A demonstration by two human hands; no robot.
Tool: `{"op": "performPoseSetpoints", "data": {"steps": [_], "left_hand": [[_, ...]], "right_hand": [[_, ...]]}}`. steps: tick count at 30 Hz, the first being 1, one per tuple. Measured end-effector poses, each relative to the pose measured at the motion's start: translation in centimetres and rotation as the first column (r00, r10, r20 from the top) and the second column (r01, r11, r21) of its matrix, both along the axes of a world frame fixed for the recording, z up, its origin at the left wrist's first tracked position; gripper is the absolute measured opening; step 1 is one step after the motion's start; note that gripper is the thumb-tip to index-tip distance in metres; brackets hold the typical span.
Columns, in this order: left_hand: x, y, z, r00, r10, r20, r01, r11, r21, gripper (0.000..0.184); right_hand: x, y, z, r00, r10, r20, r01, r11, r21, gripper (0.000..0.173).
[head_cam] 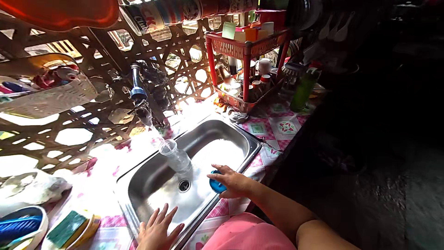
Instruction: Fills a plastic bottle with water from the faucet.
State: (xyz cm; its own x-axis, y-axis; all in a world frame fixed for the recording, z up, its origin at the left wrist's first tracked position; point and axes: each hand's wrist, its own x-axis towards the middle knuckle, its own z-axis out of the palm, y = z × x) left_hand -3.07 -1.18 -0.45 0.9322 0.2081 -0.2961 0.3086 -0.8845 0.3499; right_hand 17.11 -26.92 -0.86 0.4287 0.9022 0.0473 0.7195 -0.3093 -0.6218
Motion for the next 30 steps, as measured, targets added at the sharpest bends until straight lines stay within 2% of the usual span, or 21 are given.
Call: {"op": "performPoseSetpoints", "data": {"steps": [6, 15, 22, 27, 30], "left_hand": [[0.0, 0.3, -0.2, 1.000, 0.005, 0.013, -0.005, 1.000, -0.003, 0.065], [0.2, -0.1, -0.2, 1.000, -0.006, 0.006, 0.006, 1.000, -0.008, 0.065], [0.3, -0.2, -0.1, 1.000, -0.015, -0.011, 0.015, 1.000, -0.005, 0.066], [0.0, -0.4, 0.1, 1.000, -0.011, 0.029, 0.012, 1.000, -0.017, 0.064], [0.1, -0.3, 0.0, 1.000, -0.022, 0.003, 0.022, 1.000, -0.010, 0.065]], "right_hand": [[0.5, 0.3, -1.1, 0.992, 0.107, 0.066, -0.107, 0.994, -0.002, 0.068], [0.5, 0.1, -1.2, 0.985, 0.130, 0.110, -0.128, 0.992, -0.019, 0.063], [0.6, -0.2, -1.3, 0.987, 0.124, 0.104, -0.121, 0.992, -0.043, 0.064], [-0.2, -0.1, 0.1, 1.000, 0.028, -0.013, -0.029, 0.997, -0.069, 0.084], [-0.2, 0.0, 0.2, 0.999, 0.032, -0.024, -0.033, 0.998, -0.046, 0.083]]}}
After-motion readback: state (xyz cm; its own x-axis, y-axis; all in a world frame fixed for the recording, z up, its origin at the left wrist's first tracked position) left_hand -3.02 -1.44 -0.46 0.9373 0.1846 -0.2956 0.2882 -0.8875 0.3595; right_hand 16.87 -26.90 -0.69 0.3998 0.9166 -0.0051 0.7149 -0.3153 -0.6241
